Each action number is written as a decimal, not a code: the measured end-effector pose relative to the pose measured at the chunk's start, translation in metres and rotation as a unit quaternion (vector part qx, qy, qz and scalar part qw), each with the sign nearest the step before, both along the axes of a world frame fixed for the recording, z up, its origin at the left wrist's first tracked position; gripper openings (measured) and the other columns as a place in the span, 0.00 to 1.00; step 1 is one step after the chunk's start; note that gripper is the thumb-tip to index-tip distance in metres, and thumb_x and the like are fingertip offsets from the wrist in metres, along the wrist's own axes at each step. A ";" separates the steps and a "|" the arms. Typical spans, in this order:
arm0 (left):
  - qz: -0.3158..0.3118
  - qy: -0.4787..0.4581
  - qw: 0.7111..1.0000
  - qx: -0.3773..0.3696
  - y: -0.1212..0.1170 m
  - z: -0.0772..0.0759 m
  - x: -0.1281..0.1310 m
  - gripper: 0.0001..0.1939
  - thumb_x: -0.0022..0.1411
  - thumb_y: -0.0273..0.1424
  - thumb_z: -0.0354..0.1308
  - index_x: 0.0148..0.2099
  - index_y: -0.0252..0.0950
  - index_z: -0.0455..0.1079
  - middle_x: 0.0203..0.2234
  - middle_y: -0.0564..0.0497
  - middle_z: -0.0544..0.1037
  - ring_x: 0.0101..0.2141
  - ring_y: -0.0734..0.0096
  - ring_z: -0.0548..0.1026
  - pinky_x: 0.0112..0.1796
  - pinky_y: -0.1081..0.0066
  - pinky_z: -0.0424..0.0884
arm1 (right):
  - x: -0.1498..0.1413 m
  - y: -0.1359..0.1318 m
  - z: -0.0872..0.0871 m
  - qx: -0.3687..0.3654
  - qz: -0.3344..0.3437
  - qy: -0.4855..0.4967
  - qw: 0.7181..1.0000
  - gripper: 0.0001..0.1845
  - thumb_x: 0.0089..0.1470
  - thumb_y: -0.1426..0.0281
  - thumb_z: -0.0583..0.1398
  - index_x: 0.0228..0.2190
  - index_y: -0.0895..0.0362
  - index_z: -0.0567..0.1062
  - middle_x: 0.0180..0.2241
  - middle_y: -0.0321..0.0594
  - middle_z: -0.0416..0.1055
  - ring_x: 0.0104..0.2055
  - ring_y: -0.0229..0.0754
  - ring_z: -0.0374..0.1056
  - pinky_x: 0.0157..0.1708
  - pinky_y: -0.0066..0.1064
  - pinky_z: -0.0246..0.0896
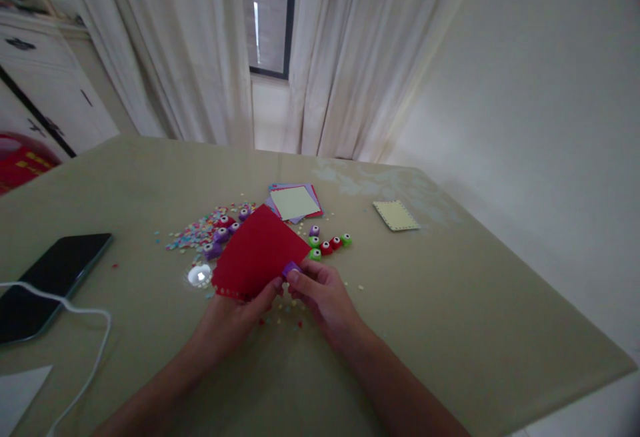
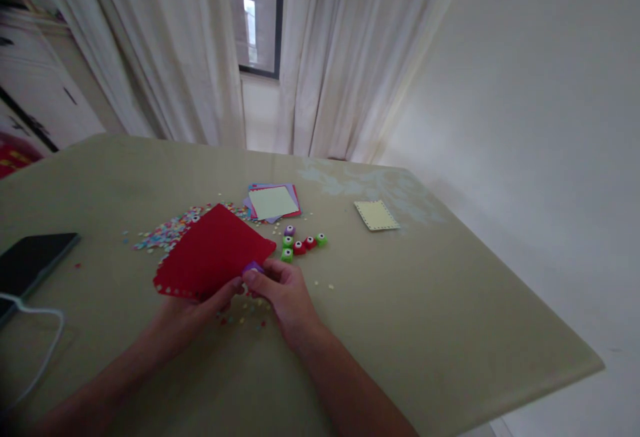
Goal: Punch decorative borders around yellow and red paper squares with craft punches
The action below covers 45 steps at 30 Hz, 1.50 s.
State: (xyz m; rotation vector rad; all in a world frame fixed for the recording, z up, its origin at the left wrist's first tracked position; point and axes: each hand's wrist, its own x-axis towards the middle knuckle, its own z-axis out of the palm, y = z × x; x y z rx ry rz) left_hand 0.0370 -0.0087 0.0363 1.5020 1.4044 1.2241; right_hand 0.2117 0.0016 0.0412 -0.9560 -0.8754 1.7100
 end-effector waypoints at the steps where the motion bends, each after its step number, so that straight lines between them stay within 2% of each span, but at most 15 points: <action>1: 0.000 0.002 1.000 0.000 0.000 -0.001 0.000 0.13 0.60 0.44 0.64 0.40 0.43 0.81 0.34 0.47 0.88 0.44 0.46 0.85 0.50 0.50 0.79 | 0.001 0.000 0.000 0.003 0.002 -0.004 1.000 0.20 0.44 0.58 0.79 0.33 0.59 0.86 0.29 0.37 0.79 0.27 0.34 0.66 0.31 0.26 0.60; 6: -0.006 0.011 1.000 -0.001 0.000 -0.004 -0.002 0.15 0.61 0.44 0.65 0.45 0.43 0.81 0.43 0.46 0.88 0.47 0.47 0.84 0.52 0.49 0.78 | 0.000 0.000 0.000 0.010 -0.001 -0.006 1.000 0.19 0.43 0.58 0.79 0.30 0.58 0.85 0.27 0.36 0.77 0.27 0.34 0.64 0.29 0.26 0.58; 11: -0.027 0.007 1.000 0.010 0.000 -0.006 -0.002 0.15 0.64 0.43 0.63 0.49 0.43 0.81 0.40 0.47 0.88 0.50 0.48 0.84 0.54 0.50 0.77 | -0.004 0.000 0.003 -0.007 -0.017 0.010 1.000 0.18 0.40 0.61 0.79 0.31 0.58 0.84 0.27 0.35 0.77 0.26 0.34 0.64 0.27 0.26 0.55; 17: -0.044 0.007 0.999 0.020 -0.001 -0.014 -0.003 0.14 0.66 0.40 0.63 0.51 0.43 0.80 0.45 0.49 0.88 0.49 0.51 0.83 0.53 0.52 0.77 | -0.005 -0.001 0.003 -0.015 -0.027 0.014 0.999 0.17 0.38 0.62 0.79 0.28 0.58 0.83 0.25 0.34 0.75 0.24 0.32 0.60 0.25 0.26 0.51; 22: -0.045 -0.011 0.999 0.001 -0.002 -0.010 -0.002 0.12 0.66 0.40 0.65 0.48 0.43 0.82 0.40 0.47 0.89 0.50 0.49 0.83 0.56 0.51 0.76 | -0.004 -0.003 0.003 -0.018 -0.033 0.014 0.999 0.17 0.39 0.62 0.79 0.29 0.58 0.83 0.24 0.32 0.73 0.22 0.31 0.56 0.23 0.25 0.48; 25: -0.022 -0.008 1.000 0.004 -0.002 -0.004 -0.002 0.11 0.63 0.41 0.66 0.44 0.43 0.82 0.43 0.47 0.88 0.47 0.50 0.84 0.52 0.53 0.78 | -0.004 -0.004 0.001 -0.010 -0.021 -0.005 1.000 0.18 0.42 0.59 0.79 0.31 0.57 0.84 0.24 0.33 0.74 0.23 0.32 0.57 0.24 0.26 0.49; 29: 0.015 -0.016 1.000 -0.016 -0.001 0.002 -0.004 0.11 0.60 0.44 0.67 0.32 0.43 0.79 0.26 0.50 0.86 0.36 0.51 0.85 0.40 0.57 0.81 | -0.001 0.001 -0.004 0.015 -0.011 -0.010 1.000 0.24 0.41 0.58 0.79 0.37 0.57 0.82 0.32 0.37 0.78 0.29 0.37 0.67 0.31 0.29 0.61; 32: 0.045 -0.017 0.998 -0.048 -0.001 0.006 -0.005 0.16 0.58 0.48 0.67 0.29 0.41 0.78 0.21 0.51 0.82 0.26 0.57 0.82 0.29 0.63 0.78 | 0.006 0.006 -0.003 0.090 -0.064 -0.059 0.992 0.24 0.46 0.57 0.76 0.40 0.54 0.78 0.35 0.37 0.78 0.34 0.40 0.70 0.37 0.31 0.65; 34: 0.059 -0.018 0.996 -0.062 -0.001 0.008 -0.006 0.18 0.57 0.50 0.67 0.30 0.40 0.79 0.21 0.51 0.81 0.23 0.60 0.79 0.26 0.66 0.76 | 0.011 0.007 0.002 0.168 -0.070 -0.156 0.971 0.17 0.53 0.60 0.72 0.39 0.54 0.76 0.34 0.36 0.76 0.33 0.40 0.69 0.35 0.31 0.64; 35: 0.063 -0.018 0.996 -0.063 -0.001 0.009 -0.006 0.18 0.57 0.50 0.67 0.30 0.40 0.80 0.20 0.51 0.80 0.23 0.60 0.79 0.26 0.66 0.75 | 0.013 0.007 0.004 0.207 -0.060 -0.219 0.952 0.13 0.55 0.63 0.70 0.38 0.54 0.75 0.32 0.35 0.74 0.32 0.40 0.68 0.34 0.31 0.63; 39: 0.082 -0.048 0.995 -0.044 0.001 0.012 -0.009 0.17 0.55 0.48 0.68 0.28 0.40 0.80 0.18 0.53 0.78 0.23 0.63 0.77 0.27 0.67 0.73 | 0.016 0.003 0.005 0.342 -0.008 -0.437 0.832 0.06 0.55 0.73 0.65 0.37 0.55 0.76 0.34 0.38 0.73 0.34 0.42 0.68 0.36 0.33 0.64; 41: 0.090 -0.071 0.993 -0.034 0.003 0.013 -0.012 0.16 0.55 0.47 0.69 0.27 0.40 0.79 0.17 0.54 0.77 0.22 0.64 0.75 0.27 0.68 0.72 | 0.015 0.002 0.000 0.380 0.003 -0.486 0.787 0.05 0.56 0.76 0.64 0.37 0.56 0.78 0.40 0.43 0.73 0.40 0.45 0.71 0.43 0.36 0.68; 43: 0.103 -0.095 0.990 -0.019 0.007 0.012 -0.016 0.16 0.58 0.46 0.68 0.28 0.40 0.79 0.17 0.54 0.75 0.23 0.66 0.74 0.28 0.69 0.71 | 0.014 0.001 -0.008 0.399 -0.002 -0.510 0.762 0.09 0.60 0.77 0.62 0.42 0.56 0.79 0.47 0.47 0.73 0.46 0.48 0.73 0.49 0.39 0.70; 45: 0.130 -0.130 0.983 0.001 0.013 0.009 -0.022 0.16 0.62 0.46 0.64 0.32 0.39 0.80 0.19 0.55 0.75 0.24 0.67 0.73 0.29 0.69 0.71 | 0.013 0.001 -0.013 0.414 -0.034 -0.520 0.746 0.14 0.64 0.77 0.60 0.49 0.55 0.78 0.49 0.49 0.73 0.49 0.49 0.73 0.53 0.40 0.71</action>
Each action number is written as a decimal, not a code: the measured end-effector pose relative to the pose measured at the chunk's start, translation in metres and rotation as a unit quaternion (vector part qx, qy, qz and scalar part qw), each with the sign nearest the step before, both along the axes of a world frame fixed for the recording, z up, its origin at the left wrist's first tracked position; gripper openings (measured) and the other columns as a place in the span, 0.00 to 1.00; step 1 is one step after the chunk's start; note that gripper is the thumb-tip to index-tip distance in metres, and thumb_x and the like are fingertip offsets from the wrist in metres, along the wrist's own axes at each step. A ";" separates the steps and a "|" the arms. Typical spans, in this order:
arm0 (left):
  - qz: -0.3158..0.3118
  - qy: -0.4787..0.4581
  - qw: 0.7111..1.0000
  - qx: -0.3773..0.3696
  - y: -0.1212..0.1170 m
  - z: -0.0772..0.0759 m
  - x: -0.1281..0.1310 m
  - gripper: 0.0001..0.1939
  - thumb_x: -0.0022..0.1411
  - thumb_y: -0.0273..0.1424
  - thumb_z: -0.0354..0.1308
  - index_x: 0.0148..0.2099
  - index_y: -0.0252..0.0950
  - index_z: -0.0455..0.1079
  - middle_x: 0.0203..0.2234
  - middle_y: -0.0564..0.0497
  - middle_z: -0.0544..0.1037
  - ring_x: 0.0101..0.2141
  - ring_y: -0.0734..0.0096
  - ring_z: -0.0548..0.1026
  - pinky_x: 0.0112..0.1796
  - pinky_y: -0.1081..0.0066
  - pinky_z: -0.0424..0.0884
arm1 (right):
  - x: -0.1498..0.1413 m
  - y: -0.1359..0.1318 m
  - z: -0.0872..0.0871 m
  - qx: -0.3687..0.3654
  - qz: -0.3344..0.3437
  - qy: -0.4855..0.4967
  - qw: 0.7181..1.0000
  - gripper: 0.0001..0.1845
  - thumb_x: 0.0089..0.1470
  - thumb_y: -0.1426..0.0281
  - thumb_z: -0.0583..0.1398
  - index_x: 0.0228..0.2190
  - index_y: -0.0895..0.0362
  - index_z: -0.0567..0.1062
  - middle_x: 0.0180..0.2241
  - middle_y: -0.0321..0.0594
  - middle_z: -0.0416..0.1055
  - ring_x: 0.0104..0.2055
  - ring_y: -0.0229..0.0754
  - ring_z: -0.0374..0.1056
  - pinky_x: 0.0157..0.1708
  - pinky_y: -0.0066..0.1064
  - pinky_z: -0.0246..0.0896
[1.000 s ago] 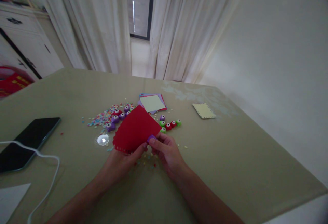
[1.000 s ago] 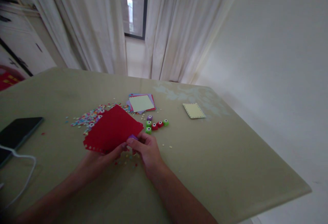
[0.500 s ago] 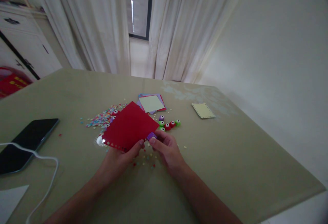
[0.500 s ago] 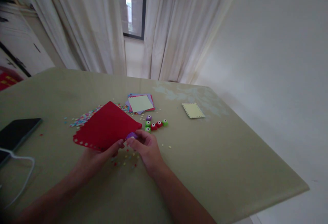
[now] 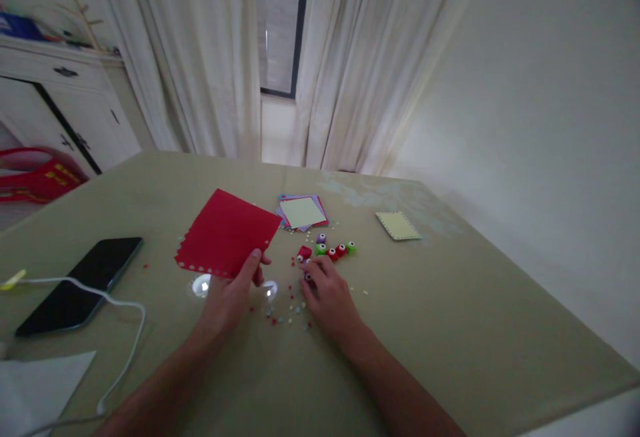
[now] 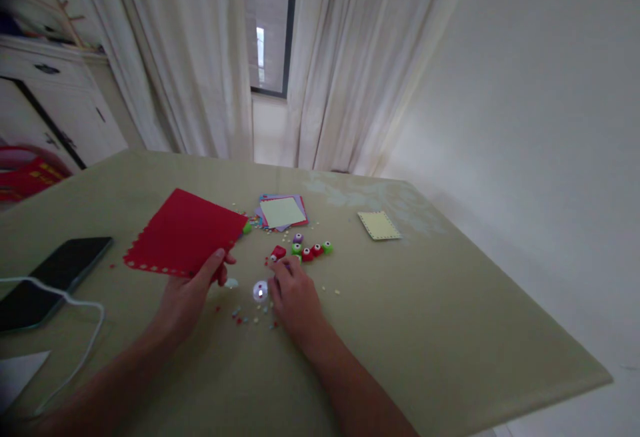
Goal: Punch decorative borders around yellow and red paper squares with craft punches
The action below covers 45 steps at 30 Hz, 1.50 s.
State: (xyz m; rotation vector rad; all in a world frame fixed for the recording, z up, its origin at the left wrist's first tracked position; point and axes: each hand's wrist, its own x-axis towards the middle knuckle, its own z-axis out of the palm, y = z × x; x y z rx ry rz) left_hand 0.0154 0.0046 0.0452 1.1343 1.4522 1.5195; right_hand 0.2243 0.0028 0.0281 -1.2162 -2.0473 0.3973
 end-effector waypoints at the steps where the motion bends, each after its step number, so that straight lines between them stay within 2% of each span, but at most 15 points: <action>1: 0.021 -0.021 0.999 0.010 0.004 -0.002 -0.003 0.16 0.64 0.47 0.62 0.34 0.39 0.79 0.20 0.55 0.75 0.24 0.68 0.73 0.30 0.70 0.71 | -0.001 0.000 -0.001 0.020 -0.010 0.002 1.000 0.15 0.65 0.76 0.59 0.52 0.56 0.78 0.49 0.50 0.73 0.50 0.49 0.73 0.53 0.41 0.71; 4: 0.078 -0.081 0.993 0.031 0.014 -0.006 -0.010 0.17 0.66 0.47 0.59 0.38 0.40 0.78 0.24 0.55 0.78 0.26 0.68 0.75 0.30 0.70 0.73 | -0.013 0.007 0.005 0.062 -0.016 -0.028 0.998 0.13 0.68 0.74 0.59 0.51 0.56 0.79 0.48 0.49 0.76 0.51 0.51 0.72 0.56 0.43 0.69; 6: 0.099 -0.104 0.989 0.037 0.019 -0.009 -0.014 0.16 0.65 0.47 0.59 0.39 0.40 0.77 0.25 0.54 0.80 0.26 0.67 0.76 0.31 0.69 0.73 | -0.029 0.019 0.015 0.061 0.004 -0.102 0.993 0.11 0.68 0.72 0.60 0.49 0.56 0.80 0.48 0.49 0.78 0.53 0.52 0.72 0.57 0.44 0.68; 8: 0.104 -0.115 0.987 0.041 0.021 -0.009 -0.016 0.17 0.64 0.47 0.60 0.40 0.39 0.78 0.24 0.55 0.79 0.26 0.68 0.75 0.32 0.69 0.74 | -0.051 0.039 0.025 0.059 0.028 -0.195 0.979 0.15 0.68 0.72 0.60 0.54 0.56 0.78 0.53 0.49 0.78 0.57 0.53 0.71 0.60 0.45 0.66; 11: 0.102 -0.115 0.987 0.046 0.021 -0.008 -0.017 0.17 0.63 0.47 0.62 0.38 0.38 0.79 0.22 0.56 0.76 0.25 0.68 0.73 0.32 0.70 0.72 | -0.082 0.073 0.034 0.087 0.041 -0.282 0.955 0.27 0.68 0.74 0.58 0.66 0.60 0.67 0.67 0.52 0.69 0.65 0.53 0.65 0.64 0.44 0.61; 14: 0.096 -0.109 0.988 0.047 0.019 -0.007 -0.015 0.17 0.63 0.47 0.62 0.36 0.38 0.79 0.20 0.57 0.74 0.24 0.69 0.71 0.31 0.70 0.70 | -0.099 0.091 0.033 0.089 0.054 -0.309 0.945 0.23 0.67 0.76 0.58 0.62 0.62 0.72 0.62 0.52 0.74 0.62 0.54 0.67 0.61 0.45 0.63; 18: 0.080 -0.103 0.990 0.045 0.014 -0.005 -0.008 0.18 0.66 0.49 0.60 0.35 0.39 0.76 0.19 0.58 0.71 0.23 0.70 0.70 0.29 0.70 0.69 | -0.086 0.067 0.027 0.089 0.067 -0.339 0.934 0.11 0.69 0.77 0.57 0.45 0.60 0.81 0.44 0.51 0.81 0.54 0.55 0.72 0.54 0.44 0.66; 20: 0.075 -0.096 0.992 0.037 0.010 -0.005 -0.003 0.19 0.67 0.49 0.59 0.34 0.40 0.74 0.19 0.58 0.71 0.23 0.70 0.70 0.29 0.71 0.69 | -0.068 0.041 0.023 0.086 0.072 -0.347 0.931 0.09 0.68 0.77 0.59 0.43 0.60 0.80 0.42 0.51 0.81 0.49 0.55 0.73 0.49 0.43 0.67; 22: 0.063 -0.083 0.994 0.025 0.006 -0.005 0.003 0.18 0.67 0.48 0.59 0.34 0.39 0.74 0.19 0.58 0.70 0.23 0.71 0.69 0.29 0.71 0.68 | -0.048 0.015 0.021 0.086 0.072 -0.347 0.931 0.08 0.66 0.78 0.61 0.44 0.59 0.79 0.44 0.52 0.80 0.49 0.55 0.73 0.51 0.44 0.67; 26: 0.010 -0.038 0.999 -0.006 -0.003 -0.002 0.010 0.17 0.65 0.48 0.63 0.38 0.39 0.79 0.20 0.57 0.73 0.24 0.69 0.72 0.30 0.69 0.70 | -0.019 -0.016 0.021 0.042 0.064 -0.223 0.972 0.07 0.60 0.77 0.64 0.40 0.57 0.77 0.41 0.49 0.80 0.46 0.55 0.72 0.49 0.45 0.66; 29: -0.006 0.009 0.999 -0.030 -0.009 0.000 0.011 0.17 0.62 0.48 0.66 0.31 0.40 0.77 0.20 0.55 0.75 0.25 0.66 0.74 0.32 0.67 0.70 | -0.011 -0.017 0.022 -0.070 0.034 0.033 0.996 0.13 0.54 0.77 0.67 0.42 0.55 0.76 0.39 0.42 0.78 0.40 0.48 0.72 0.43 0.38 0.67; 32: -0.001 0.048 0.998 -0.044 -0.011 0.002 0.011 0.20 0.59 0.48 0.67 0.24 0.41 0.72 0.20 0.54 0.75 0.26 0.64 0.74 0.31 0.66 0.69 | -0.010 -0.007 0.019 -0.181 0.018 0.262 0.948 0.23 0.50 0.71 0.72 0.49 0.54 0.77 0.41 0.40 0.77 0.37 0.43 0.70 0.39 0.35 0.67; 36: -0.014 0.071 0.996 -0.050 -0.014 0.004 0.013 0.18 0.57 0.47 0.68 0.24 0.42 0.71 0.19 0.55 0.74 0.23 0.64 0.73 0.27 0.67 0.68 | -0.011 0.002 0.012 -0.321 0.039 0.392 0.861 0.27 0.41 0.62 0.79 0.43 0.54 0.81 0.35 0.37 0.76 0.33 0.41 0.70 0.35 0.34 0.65; 39: -0.037 0.087 0.995 -0.041 -0.015 0.005 0.016 0.17 0.57 0.47 0.68 0.26 0.42 0.71 0.19 0.55 0.75 0.23 0.64 0.74 0.25 0.68 0.68 | -0.013 0.002 0.012 -0.379 0.031 0.474 0.794 0.31 0.33 0.63 0.82 0.38 0.54 0.77 0.30 0.33 0.77 0.31 0.39 0.71 0.34 0.32 0.66; 45: -0.067 0.113 0.991 -0.029 -0.019 0.002 0.019 0.17 0.58 0.46 0.67 0.27 0.41 0.72 0.19 0.54 0.76 0.22 0.64 0.75 0.25 0.69 0.69 | -0.016 0.001 0.017 -0.380 0.027 0.507 0.773 0.33 0.28 0.64 0.84 0.33 0.54 0.74 0.29 0.31 0.77 0.28 0.36 0.70 0.30 0.26 0.65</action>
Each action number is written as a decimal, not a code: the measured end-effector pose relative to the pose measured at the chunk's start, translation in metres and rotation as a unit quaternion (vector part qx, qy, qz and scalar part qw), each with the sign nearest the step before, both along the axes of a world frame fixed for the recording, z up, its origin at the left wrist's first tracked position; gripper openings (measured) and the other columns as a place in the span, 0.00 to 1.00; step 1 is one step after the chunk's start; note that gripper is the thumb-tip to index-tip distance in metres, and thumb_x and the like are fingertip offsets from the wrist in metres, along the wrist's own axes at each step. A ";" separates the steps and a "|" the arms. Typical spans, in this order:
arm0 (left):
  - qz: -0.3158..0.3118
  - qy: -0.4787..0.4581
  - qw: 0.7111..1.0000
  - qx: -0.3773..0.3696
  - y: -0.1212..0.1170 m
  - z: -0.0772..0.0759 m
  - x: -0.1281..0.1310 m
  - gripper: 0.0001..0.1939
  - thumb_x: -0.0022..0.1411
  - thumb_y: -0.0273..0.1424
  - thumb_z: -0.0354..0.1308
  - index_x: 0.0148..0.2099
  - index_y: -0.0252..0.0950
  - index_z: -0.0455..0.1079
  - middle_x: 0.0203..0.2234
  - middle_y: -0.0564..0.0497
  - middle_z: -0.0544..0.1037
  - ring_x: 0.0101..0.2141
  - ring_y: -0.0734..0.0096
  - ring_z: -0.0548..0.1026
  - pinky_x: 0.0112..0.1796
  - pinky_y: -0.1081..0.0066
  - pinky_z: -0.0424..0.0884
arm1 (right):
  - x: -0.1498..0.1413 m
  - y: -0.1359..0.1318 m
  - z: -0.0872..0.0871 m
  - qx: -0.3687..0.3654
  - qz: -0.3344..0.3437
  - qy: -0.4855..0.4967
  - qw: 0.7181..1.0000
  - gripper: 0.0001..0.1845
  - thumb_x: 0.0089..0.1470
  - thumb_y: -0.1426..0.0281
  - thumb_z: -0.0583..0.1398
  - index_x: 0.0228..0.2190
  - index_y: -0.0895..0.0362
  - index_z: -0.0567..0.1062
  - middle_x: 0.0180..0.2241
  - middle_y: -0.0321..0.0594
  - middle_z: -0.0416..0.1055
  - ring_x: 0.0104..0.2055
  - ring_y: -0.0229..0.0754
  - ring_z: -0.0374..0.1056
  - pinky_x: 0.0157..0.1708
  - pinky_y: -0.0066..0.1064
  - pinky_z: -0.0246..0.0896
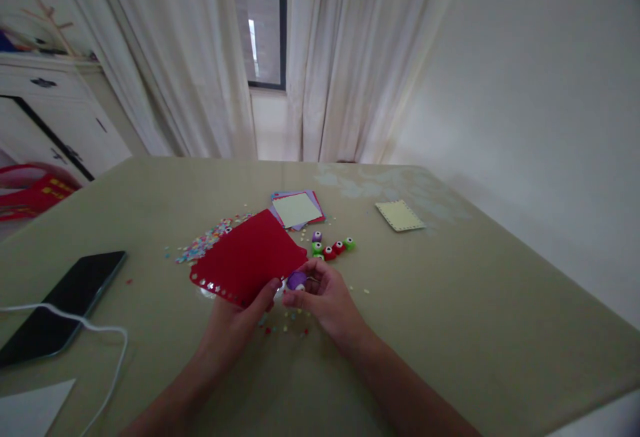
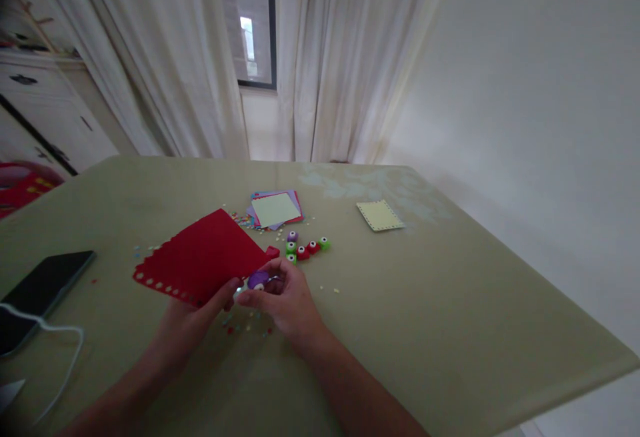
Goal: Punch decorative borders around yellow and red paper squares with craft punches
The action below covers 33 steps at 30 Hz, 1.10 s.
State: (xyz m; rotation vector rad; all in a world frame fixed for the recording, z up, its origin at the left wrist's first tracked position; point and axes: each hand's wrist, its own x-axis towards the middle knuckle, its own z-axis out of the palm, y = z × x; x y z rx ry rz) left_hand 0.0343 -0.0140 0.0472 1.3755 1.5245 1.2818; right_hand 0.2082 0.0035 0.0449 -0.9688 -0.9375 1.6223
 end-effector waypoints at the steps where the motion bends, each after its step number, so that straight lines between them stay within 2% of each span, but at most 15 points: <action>1: -0.002 0.005 1.000 0.002 -0.001 -0.001 0.000 0.16 0.59 0.46 0.66 0.27 0.41 0.73 0.19 0.54 0.76 0.22 0.64 0.75 0.25 0.69 0.69 | 0.000 0.000 0.000 -0.003 0.002 0.001 1.000 0.33 0.27 0.64 0.84 0.33 0.55 0.74 0.29 0.31 0.77 0.28 0.36 0.70 0.30 0.26 0.65; 7: 0.005 0.021 1.000 0.012 -0.001 -0.002 -0.002 0.16 0.60 0.46 0.66 0.29 0.41 0.74 0.19 0.54 0.78 0.23 0.63 0.76 0.26 0.68 0.71 | -0.001 0.000 -0.006 0.003 0.032 0.010 0.999 0.31 0.30 0.64 0.83 0.35 0.56 0.78 0.31 0.33 0.79 0.30 0.37 0.72 0.32 0.27 0.67; 12: -0.018 0.008 1.000 0.024 0.002 -0.005 -0.003 0.14 0.62 0.44 0.66 0.43 0.40 0.80 0.36 0.48 0.88 0.37 0.55 0.84 0.38 0.64 0.78 | -0.003 0.000 -0.004 0.024 0.040 0.010 0.999 0.29 0.33 0.64 0.82 0.38 0.57 0.82 0.29 0.32 0.78 0.28 0.35 0.70 0.31 0.27 0.66; 18: -0.017 0.031 0.999 0.018 0.002 -0.009 -0.004 0.14 0.62 0.46 0.66 0.36 0.39 0.77 0.22 0.53 0.81 0.25 0.60 0.79 0.28 0.65 0.75 | -0.003 0.000 0.001 0.015 0.007 0.020 1.000 0.29 0.33 0.63 0.82 0.37 0.56 0.81 0.33 0.36 0.81 0.31 0.38 0.74 0.33 0.29 0.69; 23: -0.025 0.007 0.999 0.031 0.000 -0.005 0.000 0.12 0.61 0.43 0.66 0.37 0.40 0.78 0.27 0.50 0.84 0.33 0.54 0.83 0.34 0.62 0.78 | 0.000 0.001 -0.001 0.017 -0.001 0.028 0.999 0.26 0.38 0.61 0.81 0.37 0.56 0.81 0.31 0.35 0.81 0.29 0.36 0.72 0.31 0.27 0.66; 27: -0.046 -0.022 0.999 0.008 -0.001 -0.005 0.003 0.13 0.61 0.43 0.67 0.40 0.40 0.79 0.27 0.50 0.84 0.31 0.57 0.83 0.31 0.64 0.78 | 0.001 -0.001 -0.003 0.007 0.004 0.038 0.999 0.22 0.44 0.57 0.79 0.34 0.57 0.82 0.28 0.34 0.77 0.26 0.32 0.68 0.28 0.24 0.61; 30: -0.046 -0.031 0.998 -0.001 -0.001 -0.005 0.004 0.13 0.61 0.44 0.66 0.39 0.39 0.78 0.32 0.49 0.86 0.28 0.61 0.82 0.28 0.67 0.76 | 0.000 -0.003 -0.003 -0.015 0.010 0.041 0.999 0.24 0.41 0.56 0.80 0.35 0.57 0.84 0.28 0.33 0.76 0.24 0.30 0.63 0.26 0.24 0.57; 33: -0.041 -0.026 0.999 0.004 -0.001 -0.004 0.006 0.13 0.61 0.43 0.66 0.35 0.39 0.76 0.31 0.49 0.85 0.27 0.62 0.81 0.27 0.67 0.76 | -0.001 -0.005 -0.003 -0.031 -0.001 0.042 0.999 0.26 0.37 0.55 0.81 0.34 0.57 0.84 0.26 0.32 0.74 0.23 0.30 0.60 0.24 0.23 0.54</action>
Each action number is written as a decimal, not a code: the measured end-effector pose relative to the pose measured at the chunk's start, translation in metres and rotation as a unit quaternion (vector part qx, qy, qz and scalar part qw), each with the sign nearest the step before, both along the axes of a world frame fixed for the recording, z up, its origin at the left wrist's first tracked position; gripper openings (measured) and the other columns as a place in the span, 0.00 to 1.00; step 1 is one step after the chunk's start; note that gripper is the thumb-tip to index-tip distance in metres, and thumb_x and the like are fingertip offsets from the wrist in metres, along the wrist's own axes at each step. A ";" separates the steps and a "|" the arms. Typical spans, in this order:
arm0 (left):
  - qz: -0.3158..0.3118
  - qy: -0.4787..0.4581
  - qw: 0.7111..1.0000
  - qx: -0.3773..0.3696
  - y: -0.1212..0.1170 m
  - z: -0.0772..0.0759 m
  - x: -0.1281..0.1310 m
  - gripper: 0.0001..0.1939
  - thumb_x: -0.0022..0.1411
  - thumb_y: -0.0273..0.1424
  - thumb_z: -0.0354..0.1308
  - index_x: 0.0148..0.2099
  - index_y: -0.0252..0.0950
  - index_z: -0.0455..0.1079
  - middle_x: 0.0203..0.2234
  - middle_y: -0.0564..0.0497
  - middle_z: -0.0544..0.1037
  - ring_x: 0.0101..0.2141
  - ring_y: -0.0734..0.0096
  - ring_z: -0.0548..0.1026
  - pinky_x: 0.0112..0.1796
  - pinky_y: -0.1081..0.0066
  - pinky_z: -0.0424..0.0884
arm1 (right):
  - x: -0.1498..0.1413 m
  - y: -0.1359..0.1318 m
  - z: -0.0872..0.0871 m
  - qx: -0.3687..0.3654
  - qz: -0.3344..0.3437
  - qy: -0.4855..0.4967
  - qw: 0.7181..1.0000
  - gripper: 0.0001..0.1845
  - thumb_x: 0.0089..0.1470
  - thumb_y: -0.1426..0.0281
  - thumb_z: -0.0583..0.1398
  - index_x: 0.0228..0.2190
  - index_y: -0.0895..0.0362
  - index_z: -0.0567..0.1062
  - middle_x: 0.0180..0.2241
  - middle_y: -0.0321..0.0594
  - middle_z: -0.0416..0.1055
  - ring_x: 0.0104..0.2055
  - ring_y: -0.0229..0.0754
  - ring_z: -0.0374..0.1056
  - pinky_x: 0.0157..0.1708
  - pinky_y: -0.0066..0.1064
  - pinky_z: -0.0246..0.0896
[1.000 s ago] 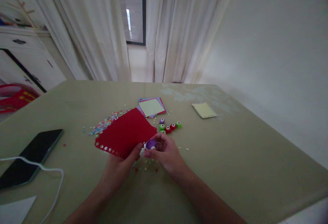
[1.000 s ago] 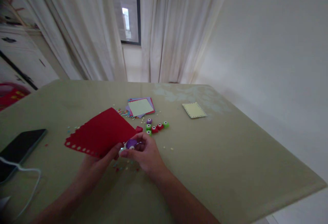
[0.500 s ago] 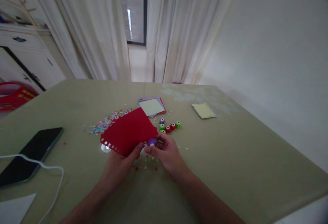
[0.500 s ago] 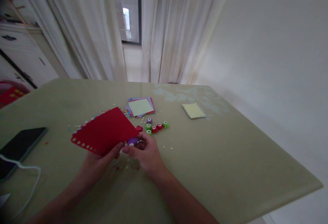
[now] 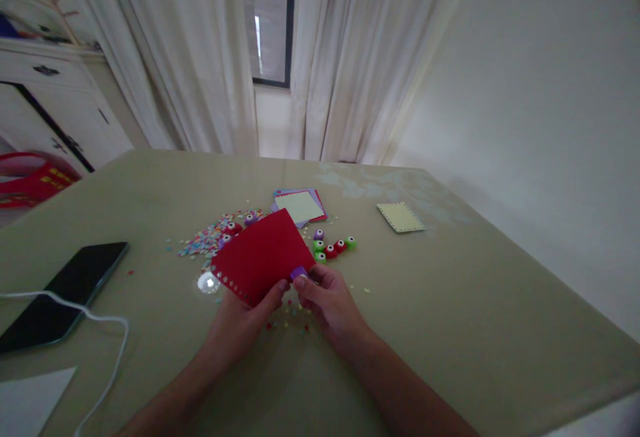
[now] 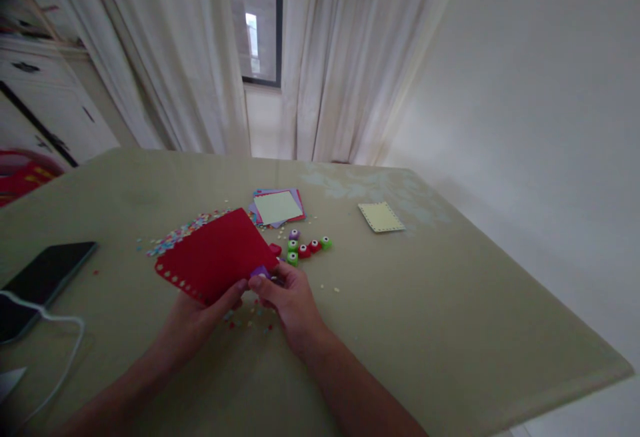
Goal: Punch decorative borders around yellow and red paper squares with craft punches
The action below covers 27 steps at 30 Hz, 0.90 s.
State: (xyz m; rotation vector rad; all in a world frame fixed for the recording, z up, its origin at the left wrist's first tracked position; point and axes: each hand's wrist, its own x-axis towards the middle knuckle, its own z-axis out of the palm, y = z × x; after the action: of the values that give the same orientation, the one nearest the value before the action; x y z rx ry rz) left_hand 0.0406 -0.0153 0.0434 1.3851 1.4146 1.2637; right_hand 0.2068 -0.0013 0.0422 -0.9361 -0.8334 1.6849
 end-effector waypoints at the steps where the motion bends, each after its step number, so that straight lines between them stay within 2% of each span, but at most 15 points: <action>1: 0.000 0.001 1.000 0.003 0.000 0.001 0.001 0.13 0.61 0.43 0.66 0.35 0.39 0.76 0.30 0.49 0.85 0.27 0.62 0.81 0.27 0.67 0.76 | 0.000 0.000 0.000 -0.003 -0.003 0.002 1.000 0.27 0.37 0.54 0.81 0.34 0.58 0.84 0.26 0.31 0.73 0.23 0.30 0.60 0.25 0.23 0.53; 7: -0.010 0.010 1.000 0.010 -0.002 -0.001 -0.001 0.12 0.62 0.43 0.65 0.37 0.39 0.77 0.29 0.50 0.84 0.27 0.62 0.81 0.28 0.66 0.76 | -0.003 -0.002 0.001 -0.006 -0.006 0.019 1.000 0.27 0.37 0.55 0.81 0.35 0.58 0.83 0.25 0.32 0.73 0.23 0.30 0.57 0.23 0.23 0.49; 13: -0.011 0.010 0.999 0.029 0.000 -0.004 0.000 0.11 0.62 0.42 0.66 0.37 0.40 0.77 0.33 0.49 0.86 0.36 0.57 0.84 0.37 0.62 0.80 | -0.006 -0.004 0.003 -0.021 -0.005 0.050 0.998 0.26 0.38 0.57 0.81 0.33 0.58 0.79 0.25 0.30 0.70 0.21 0.29 0.53 0.21 0.24 0.43; 17: 0.000 0.003 1.000 0.025 -0.001 0.001 0.002 0.12 0.62 0.42 0.66 0.33 0.39 0.76 0.30 0.49 0.85 0.33 0.58 0.83 0.33 0.64 0.79 | -0.007 -0.005 0.002 -0.024 -0.003 0.057 0.998 0.25 0.40 0.58 0.80 0.34 0.57 0.80 0.23 0.27 0.66 0.21 0.29 0.50 0.21 0.25 0.43; 21: 0.008 -0.013 1.000 0.011 -0.003 0.006 0.004 0.12 0.60 0.41 0.67 0.39 0.38 0.77 0.28 0.50 0.85 0.27 0.61 0.82 0.28 0.66 0.78 | -0.009 -0.003 -0.002 -0.020 -0.010 0.053 0.998 0.27 0.39 0.56 0.81 0.35 0.56 0.80 0.21 0.26 0.64 0.20 0.30 0.48 0.20 0.25 0.40; 27: 0.004 -0.003 1.000 0.015 -0.002 0.004 0.003 0.11 0.61 0.41 0.67 0.40 0.39 0.79 0.22 0.52 0.81 0.31 0.57 0.83 0.27 0.67 0.76 | -0.012 -0.002 -0.005 -0.016 -0.022 0.041 0.999 0.29 0.38 0.54 0.81 0.35 0.56 0.78 0.21 0.25 0.62 0.20 0.29 0.47 0.19 0.25 0.39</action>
State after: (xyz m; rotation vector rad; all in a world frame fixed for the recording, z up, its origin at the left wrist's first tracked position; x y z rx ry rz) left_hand 0.0437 -0.0171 0.0475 1.3963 1.4039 1.2988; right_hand 0.1951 -0.0034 0.0377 -0.8935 -0.7280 1.6918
